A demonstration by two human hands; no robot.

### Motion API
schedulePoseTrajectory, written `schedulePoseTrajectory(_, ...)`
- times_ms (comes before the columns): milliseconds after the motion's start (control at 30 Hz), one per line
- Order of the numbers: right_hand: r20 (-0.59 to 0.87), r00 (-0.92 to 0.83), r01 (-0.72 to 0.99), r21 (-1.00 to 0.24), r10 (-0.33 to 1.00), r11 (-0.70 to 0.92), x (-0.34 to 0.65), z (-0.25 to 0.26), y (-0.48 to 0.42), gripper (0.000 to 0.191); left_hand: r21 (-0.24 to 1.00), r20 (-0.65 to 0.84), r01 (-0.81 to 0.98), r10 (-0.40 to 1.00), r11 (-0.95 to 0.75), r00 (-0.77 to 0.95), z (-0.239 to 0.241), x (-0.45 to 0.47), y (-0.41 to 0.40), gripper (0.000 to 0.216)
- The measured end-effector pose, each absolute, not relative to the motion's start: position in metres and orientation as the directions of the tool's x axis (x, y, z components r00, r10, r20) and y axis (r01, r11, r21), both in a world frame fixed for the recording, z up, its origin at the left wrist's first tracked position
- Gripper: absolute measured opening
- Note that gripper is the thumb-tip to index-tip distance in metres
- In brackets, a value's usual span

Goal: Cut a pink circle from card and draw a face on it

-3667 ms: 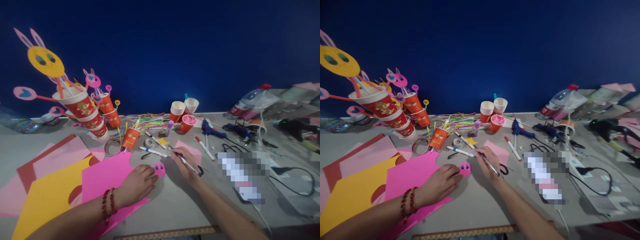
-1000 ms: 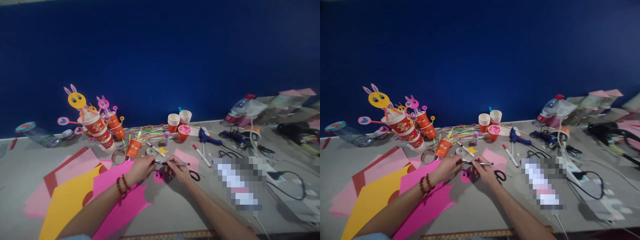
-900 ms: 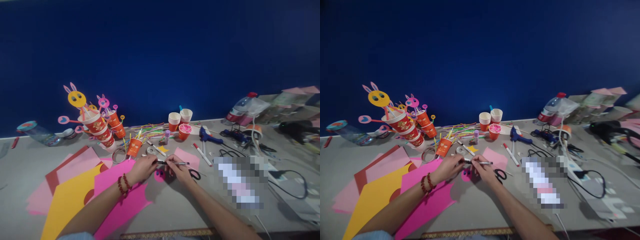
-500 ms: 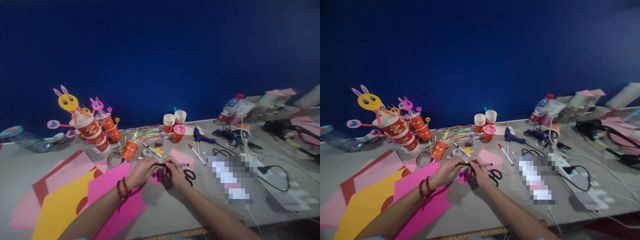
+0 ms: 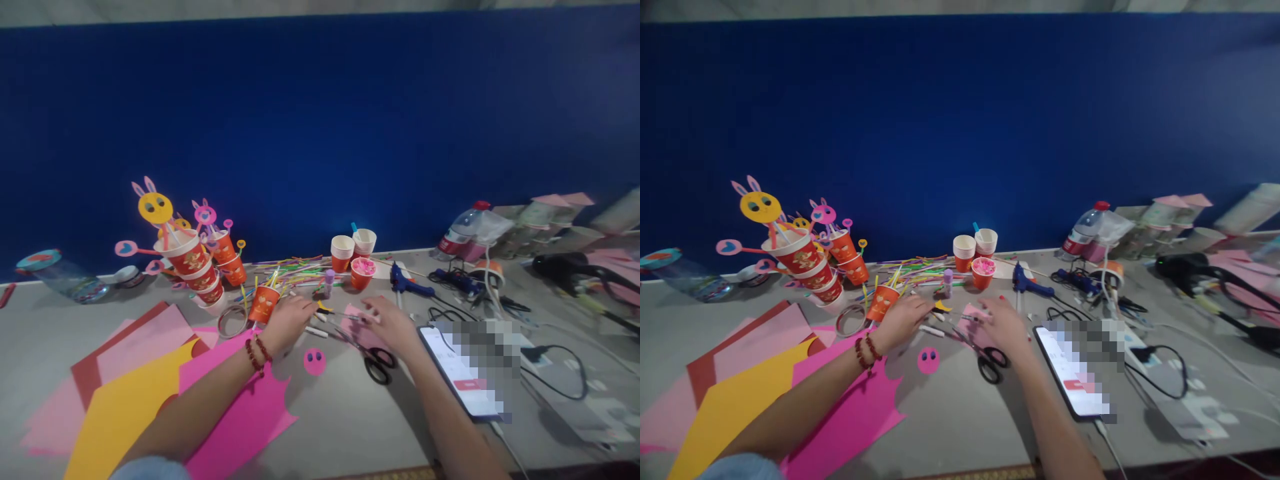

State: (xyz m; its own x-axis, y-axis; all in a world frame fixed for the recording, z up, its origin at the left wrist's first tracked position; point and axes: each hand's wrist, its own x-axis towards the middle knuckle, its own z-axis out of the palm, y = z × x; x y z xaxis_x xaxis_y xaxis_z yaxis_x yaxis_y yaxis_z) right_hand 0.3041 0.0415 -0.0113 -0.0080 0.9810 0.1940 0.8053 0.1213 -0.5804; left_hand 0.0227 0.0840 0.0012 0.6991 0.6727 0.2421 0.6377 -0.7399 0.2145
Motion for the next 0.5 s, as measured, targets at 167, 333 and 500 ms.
schedulePoseTrajectory(167,0.185,0.212,0.974,-0.125,0.960,-0.191,0.353,-0.012,0.041,0.025,0.144,0.258,0.686,0.696,-0.713,0.670,0.001,0.026,0.106,0.029)
schedulePoseTrajectory(333,0.047,0.243,0.969,-0.064,0.969,-0.240,0.349,-0.019,0.042,0.018,0.153,0.303,0.680,0.689,-0.717,0.658,-0.003,0.029,0.106,0.031)
schedulePoseTrajectory(500,0.044,0.237,0.969,-0.084,0.971,-0.233,0.353,-0.019,0.045,0.020,0.214,0.362,0.645,0.673,-0.733,0.645,0.003,0.008,0.091,0.024)
